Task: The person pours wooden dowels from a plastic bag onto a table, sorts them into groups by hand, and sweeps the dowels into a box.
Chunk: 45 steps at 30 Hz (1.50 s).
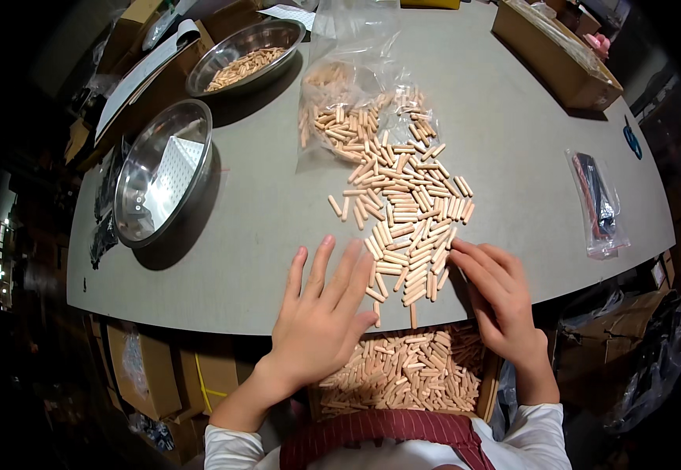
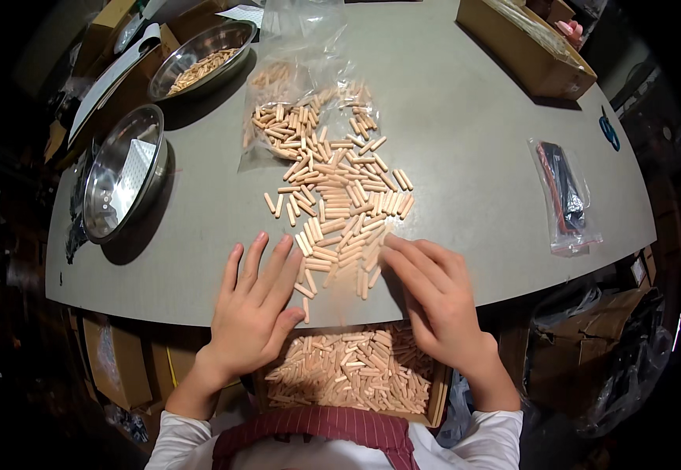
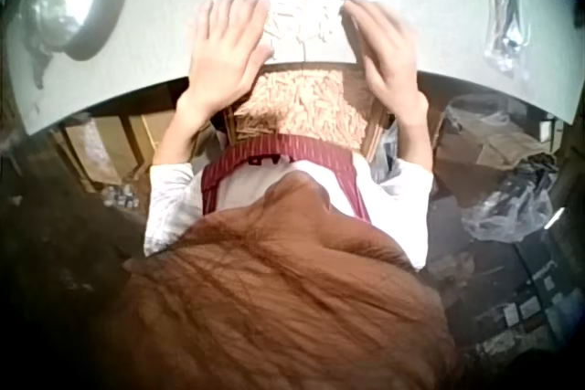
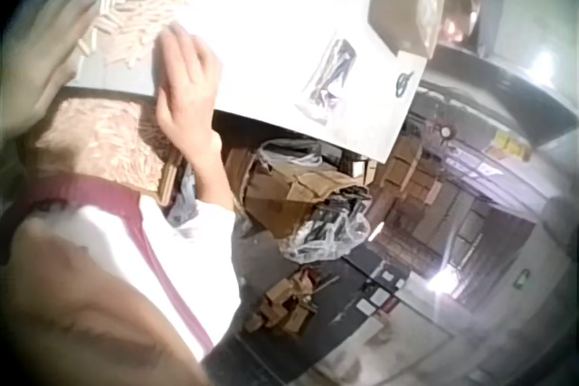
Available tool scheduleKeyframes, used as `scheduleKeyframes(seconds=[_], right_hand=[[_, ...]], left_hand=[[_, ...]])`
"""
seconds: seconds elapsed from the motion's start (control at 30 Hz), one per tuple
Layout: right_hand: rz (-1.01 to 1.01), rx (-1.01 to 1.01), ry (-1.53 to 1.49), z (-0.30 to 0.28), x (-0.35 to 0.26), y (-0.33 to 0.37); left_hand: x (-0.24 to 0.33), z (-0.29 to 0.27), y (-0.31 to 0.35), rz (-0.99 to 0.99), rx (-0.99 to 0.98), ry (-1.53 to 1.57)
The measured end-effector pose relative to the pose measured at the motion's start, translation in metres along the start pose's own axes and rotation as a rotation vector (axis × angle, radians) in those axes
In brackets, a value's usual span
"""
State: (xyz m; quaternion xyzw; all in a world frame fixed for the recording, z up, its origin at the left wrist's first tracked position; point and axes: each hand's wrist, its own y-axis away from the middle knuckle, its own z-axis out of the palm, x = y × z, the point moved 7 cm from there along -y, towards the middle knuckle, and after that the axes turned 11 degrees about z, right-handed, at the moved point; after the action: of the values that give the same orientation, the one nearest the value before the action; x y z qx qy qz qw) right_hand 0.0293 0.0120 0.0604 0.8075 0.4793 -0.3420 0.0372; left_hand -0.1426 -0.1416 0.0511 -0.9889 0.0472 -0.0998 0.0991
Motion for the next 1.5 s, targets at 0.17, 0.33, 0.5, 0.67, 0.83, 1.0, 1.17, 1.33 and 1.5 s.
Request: scheduleKeyframes(seconds=[0.17, 0.33, 0.5, 0.67, 0.83, 1.0, 1.17, 1.33, 1.5], right_hand=[[-0.060, -0.046, -0.013, 0.000, -0.002, -0.002], [0.128, 0.097, -0.281, -0.006, 0.016, 0.001], [0.089, 0.114, -0.122, -0.004, 0.008, -0.002], [0.110, 0.090, -0.092, -0.001, 0.008, -0.001], [0.036, 0.071, -0.024, -0.001, 0.004, -0.001], [-0.065, -0.163, -0.260, -0.007, 0.001, 0.004], [0.133, 0.082, -0.239, -0.001, 0.010, 0.001], [0.033, 0.130, 0.012, 0.006, -0.004, -0.007], [-0.076, 0.030, 0.005, 0.001, -0.007, -0.005]], left_hand=[[0.005, 0.000, -0.004, 0.052, -0.052, 0.033], [-0.013, -0.005, 0.006, -0.064, 0.129, 0.325], [-0.012, -0.014, 0.000, -0.112, 0.310, 0.243], [-0.010, -0.015, 0.000, -0.130, 0.375, 0.213], [-0.007, -0.016, 0.003, -0.069, 0.384, 0.175], [-0.004, -0.018, 0.009, 0.102, 0.271, 0.419], [-0.014, -0.012, 0.001, -0.160, 0.341, 0.529], [0.001, -0.013, -0.019, -0.074, 0.325, 0.265], [0.003, -0.010, -0.016, 0.022, 0.259, 0.280]])
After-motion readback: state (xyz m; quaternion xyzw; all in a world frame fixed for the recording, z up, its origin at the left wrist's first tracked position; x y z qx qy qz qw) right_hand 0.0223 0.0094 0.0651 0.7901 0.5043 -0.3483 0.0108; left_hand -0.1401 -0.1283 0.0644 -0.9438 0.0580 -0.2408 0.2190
